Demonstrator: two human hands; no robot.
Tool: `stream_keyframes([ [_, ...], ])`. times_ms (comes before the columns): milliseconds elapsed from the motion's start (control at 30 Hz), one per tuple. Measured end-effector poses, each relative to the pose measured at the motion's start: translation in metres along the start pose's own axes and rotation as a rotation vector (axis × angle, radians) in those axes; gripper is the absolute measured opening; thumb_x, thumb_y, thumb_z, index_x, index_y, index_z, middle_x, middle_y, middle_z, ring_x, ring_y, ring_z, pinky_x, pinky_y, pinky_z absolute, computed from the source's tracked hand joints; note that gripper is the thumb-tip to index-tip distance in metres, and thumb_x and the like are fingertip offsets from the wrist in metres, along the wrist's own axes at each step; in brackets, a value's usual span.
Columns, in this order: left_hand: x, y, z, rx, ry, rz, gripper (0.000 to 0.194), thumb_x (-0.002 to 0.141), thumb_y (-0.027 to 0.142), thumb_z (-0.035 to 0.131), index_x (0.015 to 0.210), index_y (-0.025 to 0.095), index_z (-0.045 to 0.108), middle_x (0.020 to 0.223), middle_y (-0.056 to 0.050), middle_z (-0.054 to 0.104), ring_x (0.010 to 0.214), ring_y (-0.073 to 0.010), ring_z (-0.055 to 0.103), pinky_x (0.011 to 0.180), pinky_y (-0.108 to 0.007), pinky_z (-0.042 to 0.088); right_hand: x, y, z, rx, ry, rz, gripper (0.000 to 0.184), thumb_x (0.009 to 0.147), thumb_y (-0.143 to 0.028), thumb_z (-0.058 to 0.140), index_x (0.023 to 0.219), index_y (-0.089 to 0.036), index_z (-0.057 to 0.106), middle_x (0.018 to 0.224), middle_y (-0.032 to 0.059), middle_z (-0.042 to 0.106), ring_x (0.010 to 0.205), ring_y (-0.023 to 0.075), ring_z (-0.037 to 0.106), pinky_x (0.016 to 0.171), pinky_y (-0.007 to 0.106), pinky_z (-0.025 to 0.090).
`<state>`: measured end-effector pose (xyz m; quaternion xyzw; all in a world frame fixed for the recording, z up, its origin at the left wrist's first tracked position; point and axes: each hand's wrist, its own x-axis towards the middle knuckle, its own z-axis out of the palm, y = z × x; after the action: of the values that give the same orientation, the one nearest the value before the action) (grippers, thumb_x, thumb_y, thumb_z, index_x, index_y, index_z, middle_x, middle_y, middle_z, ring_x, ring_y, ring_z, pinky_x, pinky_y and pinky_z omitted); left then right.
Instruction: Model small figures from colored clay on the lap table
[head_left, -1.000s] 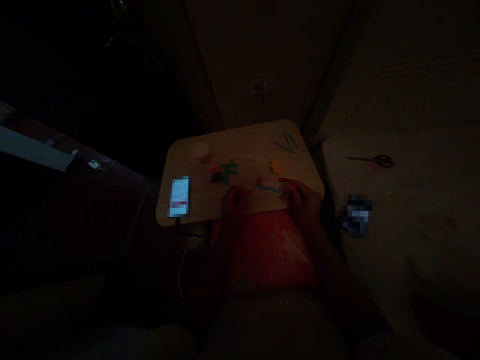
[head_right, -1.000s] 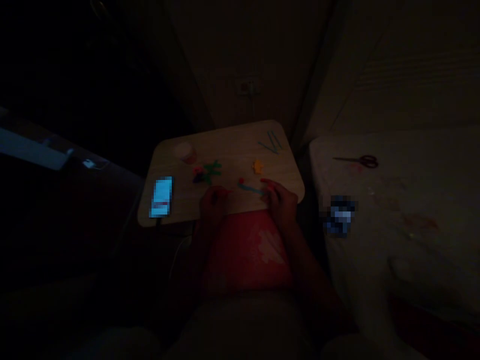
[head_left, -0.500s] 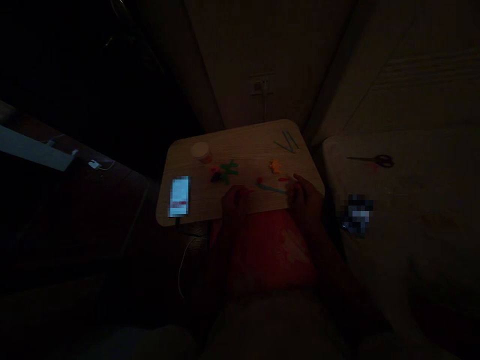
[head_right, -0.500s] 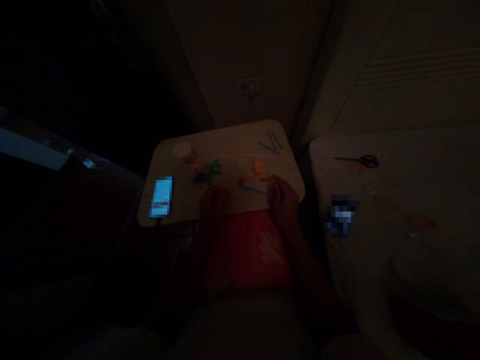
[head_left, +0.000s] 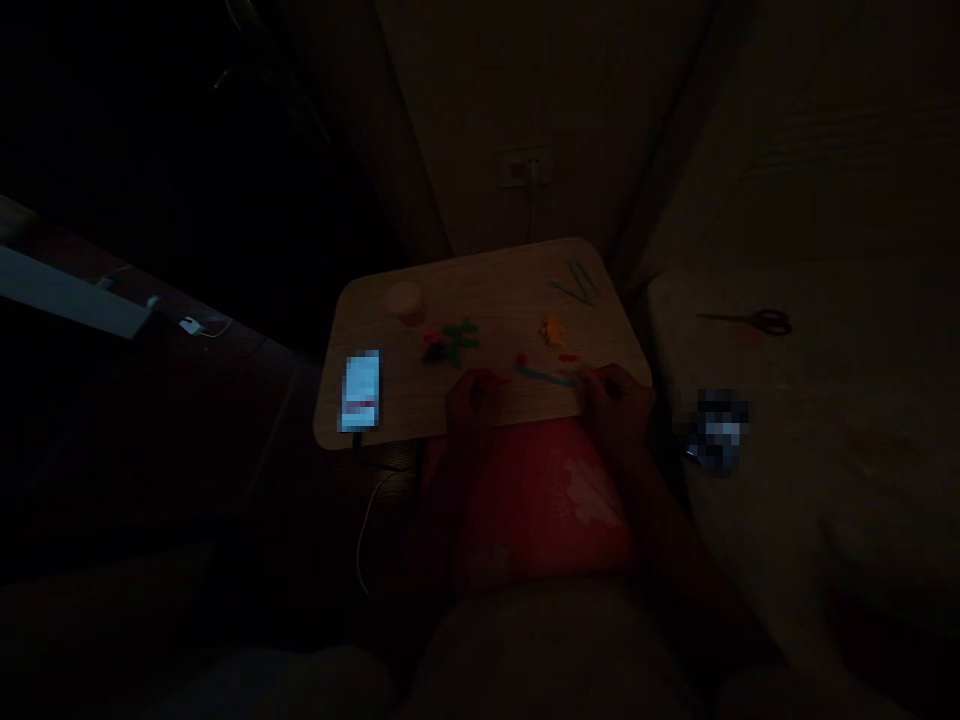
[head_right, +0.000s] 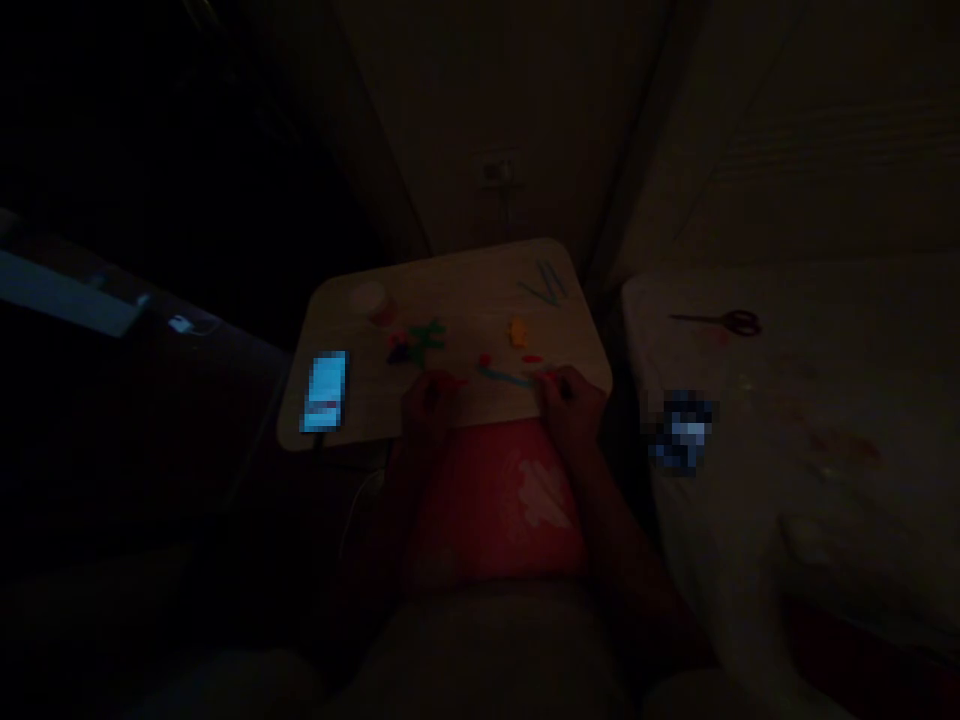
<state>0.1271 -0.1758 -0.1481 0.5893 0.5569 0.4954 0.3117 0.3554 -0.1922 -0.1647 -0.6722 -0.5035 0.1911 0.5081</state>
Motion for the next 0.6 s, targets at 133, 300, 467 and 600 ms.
stream_keyframes([
  [133,0.001,-0.002,0.001,-0.005,0.000,-0.007,0.014,0.092,0.031,0.065,0.090,0.018,0.069,0.084,-0.001,0.069,0.080,-0.0156,0.062,0.074,-0.024,0.047,0.002,-0.007,-0.005,-0.041,-0.090,-0.150,0.039,0.103,-0.038,0.047,0.111,-0.020,0.080,0.101,0.0094,0.080,0.087,0.0237,0.072,0.081,0.035,0.053],
  [300,0.001,0.000,0.001,-0.030,-0.019,0.042,0.013,0.093,0.029,0.064,0.090,0.018,0.071,0.089,-0.003,0.073,0.085,-0.0171,0.065,0.080,-0.026,0.050,0.005,-0.018,-0.008,-0.190,-0.189,-0.265,0.039,0.101,-0.030,0.046,0.124,-0.022,0.077,0.105,0.0119,0.076,0.093,0.0258,0.068,0.087,0.039,0.053],
  [467,0.001,-0.002,0.001,-0.001,-0.037,0.072,0.012,0.094,0.028,0.064,0.093,0.019,0.072,0.093,-0.004,0.074,0.089,-0.0182,0.068,0.083,-0.028,0.051,0.005,-0.025,-0.007,-0.303,-0.188,-0.120,0.034,0.096,-0.035,0.053,0.122,-0.018,0.068,0.098,0.0125,0.074,0.089,0.0278,0.066,0.080,0.039,0.051],
  [600,0.001,-0.006,0.001,0.015,-0.055,0.068,0.012,0.094,0.027,0.064,0.095,0.019,0.073,0.094,-0.004,0.075,0.089,-0.0181,0.068,0.083,-0.028,0.052,0.006,-0.024,-0.007,-0.343,-0.208,-0.144,0.024,0.091,-0.030,0.057,0.107,-0.018,0.070,0.101,0.0138,0.074,0.094,0.0298,0.065,0.084,0.041,0.050],
])
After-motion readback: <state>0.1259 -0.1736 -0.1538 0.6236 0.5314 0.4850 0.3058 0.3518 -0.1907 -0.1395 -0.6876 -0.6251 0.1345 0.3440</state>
